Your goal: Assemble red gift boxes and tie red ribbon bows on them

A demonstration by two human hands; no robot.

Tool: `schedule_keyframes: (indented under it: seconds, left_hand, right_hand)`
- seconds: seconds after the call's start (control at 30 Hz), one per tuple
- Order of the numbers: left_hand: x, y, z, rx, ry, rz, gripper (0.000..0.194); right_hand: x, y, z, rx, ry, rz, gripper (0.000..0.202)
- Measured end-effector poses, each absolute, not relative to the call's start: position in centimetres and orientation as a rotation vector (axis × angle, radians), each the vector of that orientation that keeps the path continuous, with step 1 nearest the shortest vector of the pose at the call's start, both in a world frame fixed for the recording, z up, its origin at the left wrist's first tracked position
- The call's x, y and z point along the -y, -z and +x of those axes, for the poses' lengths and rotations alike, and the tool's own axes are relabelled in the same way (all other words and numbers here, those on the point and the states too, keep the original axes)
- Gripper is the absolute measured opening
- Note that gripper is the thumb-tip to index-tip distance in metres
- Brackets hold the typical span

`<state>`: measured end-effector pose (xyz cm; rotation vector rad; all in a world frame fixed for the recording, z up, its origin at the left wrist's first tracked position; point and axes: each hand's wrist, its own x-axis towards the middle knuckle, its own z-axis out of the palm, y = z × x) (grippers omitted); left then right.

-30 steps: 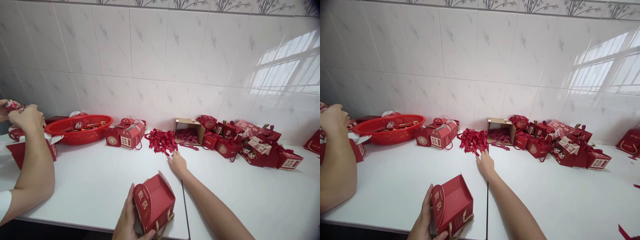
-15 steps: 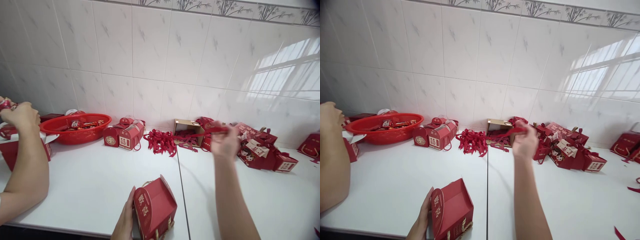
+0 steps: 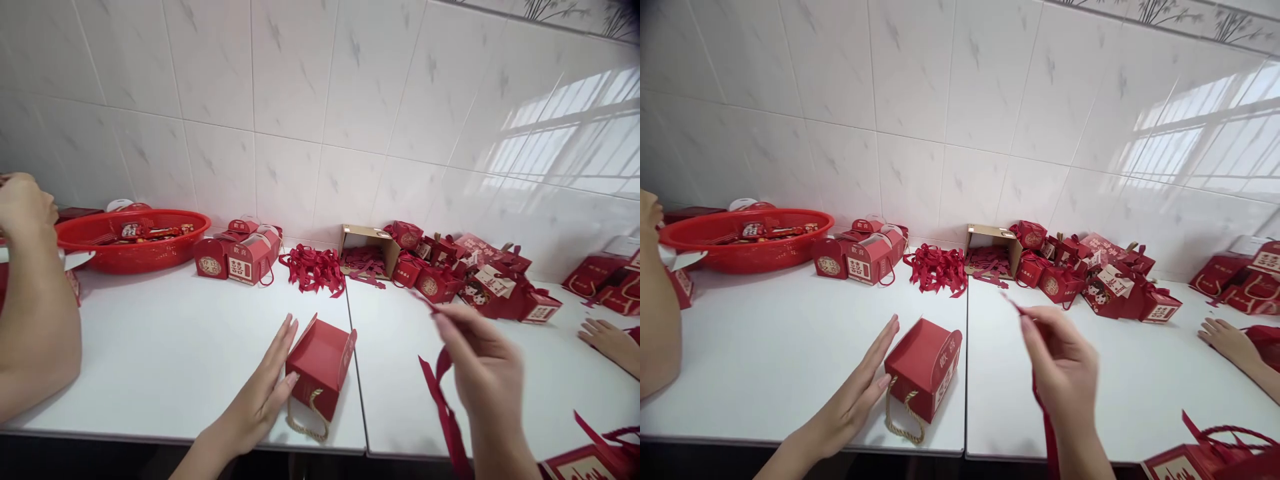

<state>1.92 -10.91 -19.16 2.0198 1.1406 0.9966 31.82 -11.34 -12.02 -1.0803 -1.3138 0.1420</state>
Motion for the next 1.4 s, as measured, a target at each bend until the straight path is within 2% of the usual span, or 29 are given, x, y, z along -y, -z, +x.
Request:
schedule_keyframes:
  seconds: [0.13, 0.3, 0.5, 1.4]
  left_hand:
    - [10.2, 17.0, 3.0, -1.147, -1.154, 2.161, 0.045]
    - [9.4, 14.6, 4.5, -1.194, -1.067, 2.449, 0.031]
    - [9.2, 13.6, 5.5, -1.208, -0.988, 2.585, 0.032]
    - [8.5, 13.0, 7.0, -1.166, -1.028, 2.692, 0.025]
  right_hand:
    - [11.5, 13.4, 28.8, 1.56, -0.409, -1.126, 0.015]
    - [12.1, 14.9, 28.1, 1.712, -0.453, -1.113, 0.014]
    - [12.3, 15.3, 28.1, 1.831, -0.398, -0.997, 0.011]
    - [11.6, 14.1, 28.5, 1.885, -0.355, -0.864, 0.019]
